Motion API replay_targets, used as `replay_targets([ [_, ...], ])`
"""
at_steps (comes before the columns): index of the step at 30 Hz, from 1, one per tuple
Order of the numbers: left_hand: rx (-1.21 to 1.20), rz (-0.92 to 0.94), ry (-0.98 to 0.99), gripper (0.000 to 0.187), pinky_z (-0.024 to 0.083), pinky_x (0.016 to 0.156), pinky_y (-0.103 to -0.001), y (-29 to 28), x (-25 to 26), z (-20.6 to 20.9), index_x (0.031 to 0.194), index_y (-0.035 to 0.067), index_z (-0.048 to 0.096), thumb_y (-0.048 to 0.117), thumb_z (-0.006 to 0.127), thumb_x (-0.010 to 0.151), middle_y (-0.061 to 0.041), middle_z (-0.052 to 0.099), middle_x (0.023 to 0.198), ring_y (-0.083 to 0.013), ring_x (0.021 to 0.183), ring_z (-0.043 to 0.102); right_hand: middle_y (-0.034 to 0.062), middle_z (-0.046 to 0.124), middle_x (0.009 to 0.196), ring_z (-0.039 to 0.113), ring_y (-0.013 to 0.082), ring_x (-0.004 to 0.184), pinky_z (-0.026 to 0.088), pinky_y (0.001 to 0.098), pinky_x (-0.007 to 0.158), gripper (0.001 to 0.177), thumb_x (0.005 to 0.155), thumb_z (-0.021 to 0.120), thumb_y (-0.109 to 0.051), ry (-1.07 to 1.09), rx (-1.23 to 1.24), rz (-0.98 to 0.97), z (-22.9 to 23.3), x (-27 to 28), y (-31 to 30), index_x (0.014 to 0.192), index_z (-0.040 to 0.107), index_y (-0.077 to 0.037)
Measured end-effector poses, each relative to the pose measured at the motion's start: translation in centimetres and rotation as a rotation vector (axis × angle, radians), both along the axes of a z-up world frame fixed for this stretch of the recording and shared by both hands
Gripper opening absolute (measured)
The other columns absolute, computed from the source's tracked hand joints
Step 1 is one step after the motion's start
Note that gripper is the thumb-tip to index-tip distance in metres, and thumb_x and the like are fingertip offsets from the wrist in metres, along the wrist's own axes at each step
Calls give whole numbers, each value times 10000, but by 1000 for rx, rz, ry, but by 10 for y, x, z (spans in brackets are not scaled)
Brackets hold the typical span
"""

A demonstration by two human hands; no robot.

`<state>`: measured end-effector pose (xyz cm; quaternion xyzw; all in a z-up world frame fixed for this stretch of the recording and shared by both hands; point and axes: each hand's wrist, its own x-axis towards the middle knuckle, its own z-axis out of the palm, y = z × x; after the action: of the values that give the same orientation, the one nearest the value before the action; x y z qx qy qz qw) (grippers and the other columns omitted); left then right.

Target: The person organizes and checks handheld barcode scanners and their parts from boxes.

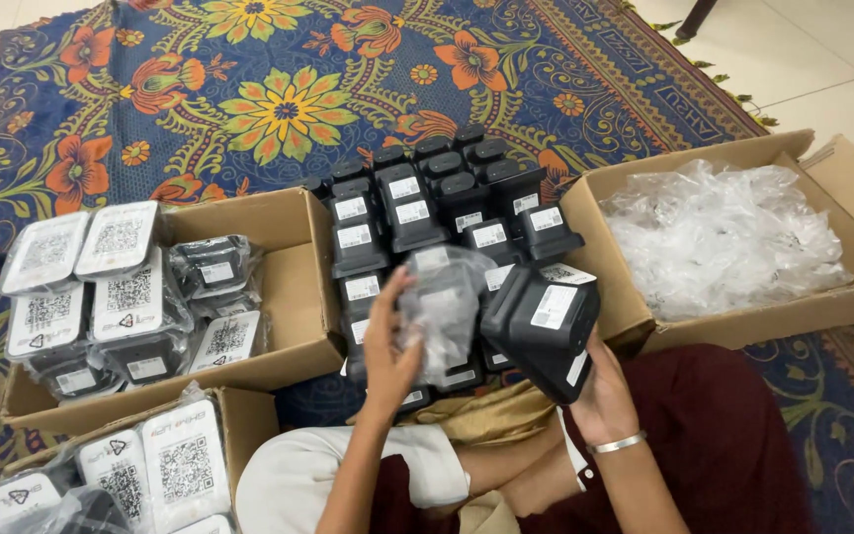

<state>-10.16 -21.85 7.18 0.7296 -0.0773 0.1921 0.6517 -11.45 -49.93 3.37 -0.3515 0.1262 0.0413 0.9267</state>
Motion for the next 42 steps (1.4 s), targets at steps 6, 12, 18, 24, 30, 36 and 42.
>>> replay_targets([
  [6,-188,-686,172,1259,254,1246,-348,-27,-7,-16,1701,187,54,-31,796,708,-73,344,1660,-203,1507,358,39,697,1125,641,124,1003,516,282,867,429,1011,637,-263,-41,-372,151,32,13,24,1365,601,-23],
  [12,-248,-682,218,1319,352,1206,-344,-35,-10,-28,1690,169,28,136,907,708,-78,483,1510,-196,1365,499,23,659,1228,619,107,1114,511,275,910,468,942,634,-304,50,-682,370,63,24,53,1365,567,-114],
  [18,-8,-603,236,802,457,1105,-385,-33,-7,-110,1439,43,574,173,945,739,-119,606,1431,-229,1284,564,132,531,1303,544,217,1246,468,327,1013,588,851,692,-45,-558,-1267,63,53,25,66,1400,481,-43],
  [24,102,-443,76,665,496,1092,-371,-37,-5,-95,1390,33,616,220,893,815,-99,650,1371,-221,1260,624,146,620,1353,621,269,1294,465,362,1105,542,878,627,2,-795,-1309,173,109,-3,77,1411,537,-50],
  [30,-155,14,-146,691,431,1101,-340,-45,-2,-56,1440,22,424,160,787,868,-94,477,1419,-209,1301,535,172,584,1440,620,319,1255,460,390,1076,683,932,687,-248,-713,-1231,368,132,-19,86,1529,409,-68],
  [36,4,214,-202,578,458,1118,-347,-38,-8,-62,1378,20,537,97,773,856,-84,349,1478,-215,1285,562,276,152,1591,505,527,1247,494,496,983,1234,580,937,-368,-860,-1654,392,141,-19,116,1551,221,-106],
  [42,11,254,20,698,500,1081,-359,-27,-7,-51,1456,98,458,76,779,837,-160,506,1417,-281,1267,604,284,263,1518,508,540,1242,534,478,943,1112,519,932,-247,-969,-1604,178,140,16,130,1449,341,-96],
])
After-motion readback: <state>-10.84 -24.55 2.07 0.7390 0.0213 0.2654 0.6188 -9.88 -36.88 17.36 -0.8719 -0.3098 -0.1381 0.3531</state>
